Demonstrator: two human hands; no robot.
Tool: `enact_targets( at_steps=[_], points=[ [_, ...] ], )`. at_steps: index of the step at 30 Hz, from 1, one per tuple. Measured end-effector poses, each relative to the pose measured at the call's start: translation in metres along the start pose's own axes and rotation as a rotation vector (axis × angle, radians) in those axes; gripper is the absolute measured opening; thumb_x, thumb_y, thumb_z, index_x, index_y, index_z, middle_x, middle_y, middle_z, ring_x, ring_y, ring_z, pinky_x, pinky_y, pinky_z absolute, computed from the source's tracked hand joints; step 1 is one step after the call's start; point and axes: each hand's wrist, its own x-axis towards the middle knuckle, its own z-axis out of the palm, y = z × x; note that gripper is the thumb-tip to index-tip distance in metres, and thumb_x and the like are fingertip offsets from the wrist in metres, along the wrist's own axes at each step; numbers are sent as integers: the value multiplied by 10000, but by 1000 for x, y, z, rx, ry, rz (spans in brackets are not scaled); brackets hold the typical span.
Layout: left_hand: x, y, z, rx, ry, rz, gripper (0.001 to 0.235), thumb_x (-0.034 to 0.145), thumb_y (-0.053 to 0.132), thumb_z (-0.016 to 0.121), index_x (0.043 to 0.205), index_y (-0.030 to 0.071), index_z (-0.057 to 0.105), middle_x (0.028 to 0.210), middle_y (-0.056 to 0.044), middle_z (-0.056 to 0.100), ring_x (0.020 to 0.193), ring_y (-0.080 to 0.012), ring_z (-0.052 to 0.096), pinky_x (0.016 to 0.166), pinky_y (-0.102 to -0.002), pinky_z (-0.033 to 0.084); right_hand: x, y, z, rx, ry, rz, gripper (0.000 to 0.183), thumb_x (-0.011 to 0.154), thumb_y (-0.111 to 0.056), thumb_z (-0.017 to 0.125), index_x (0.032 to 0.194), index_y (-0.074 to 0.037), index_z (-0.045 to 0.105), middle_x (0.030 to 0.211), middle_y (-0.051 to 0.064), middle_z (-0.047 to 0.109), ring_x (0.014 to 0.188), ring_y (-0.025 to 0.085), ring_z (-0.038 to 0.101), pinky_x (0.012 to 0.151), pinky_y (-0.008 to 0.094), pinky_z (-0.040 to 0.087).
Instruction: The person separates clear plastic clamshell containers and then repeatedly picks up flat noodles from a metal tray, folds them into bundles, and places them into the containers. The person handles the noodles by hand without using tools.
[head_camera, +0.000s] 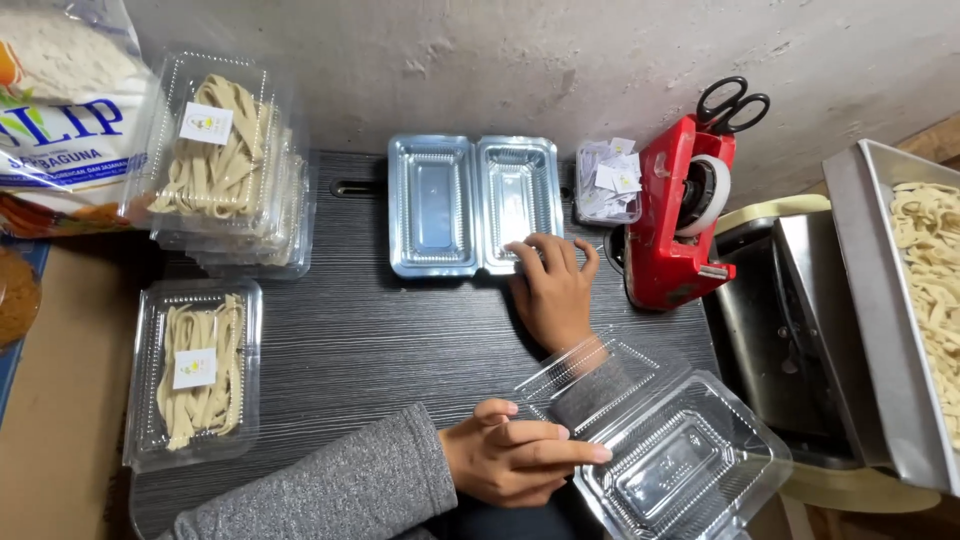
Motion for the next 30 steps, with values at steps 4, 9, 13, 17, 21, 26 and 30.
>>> enact_targets(
  at_steps=[4,9,13,17,21,26,30],
  points=[
    [-1,-1,5,-9,27,2,96,966,309,634,895,253,665,1380,174,562,1100,-22,521,1179,-358,111,-6,15,-3,-26,3,76,337,796,-80,654,1115,-184,630,1087,25,605,1048,232,567,989,466,273],
    [0,-2,3,5,35,2,119,984,279,577,912,247,667,1378,183,559,1082,-8,532,1170,-345,119,-7,18,-6,-32,-68,141,417,768,-121,694,1171,-202,623,1184,-6,601,1153,203,560,1050,519,205],
    [-1,0,3,16,39,-1,108,981,285,589,918,258,673,1386,196,543,1095,-9,521,1156,-342,126,-11,10,-5,-4,-92,120,447,817,-256,690,1252,-204,599,1249,21,570,1218,240,510,1071,545,159],
    [5,4,-8,121,67,32,255,1035,304,450,1138,307,683,1404,246,496,1079,64,548,1192,-340,122,-9,-36,-15,85,19,-152,457,896,-478,696,1256,-207,619,1352,54,519,1273,269,442,1102,511,131],
    [4,6,-7,117,90,73,333,1029,336,441,1246,347,694,1410,258,472,1099,75,533,1202,-336,104,-4,-74,-14,93,-95,-394,562,1001,-613,487,1405,-231,568,1553,65,373,1470,255,264,1165,549,-34],
    [3,6,-6,162,79,61,379,1019,257,409,1278,326,676,1412,263,471,1127,87,527,1222,-359,78,-1,-80,-2,129,-209,-274,659,978,-680,393,1446,-241,546,1622,79,193,1518,302,81,1126,613,-158],
    [1,7,-6,188,72,70,396,1017,279,402,1323,313,652,1434,259,447,1143,96,537,1215,-355,106,0,-80,-6,115,-237,-317,625,994,-672,372,1478,-301,508,1628,87,175,1520,318,71,1111,628,-182]
  ],
)
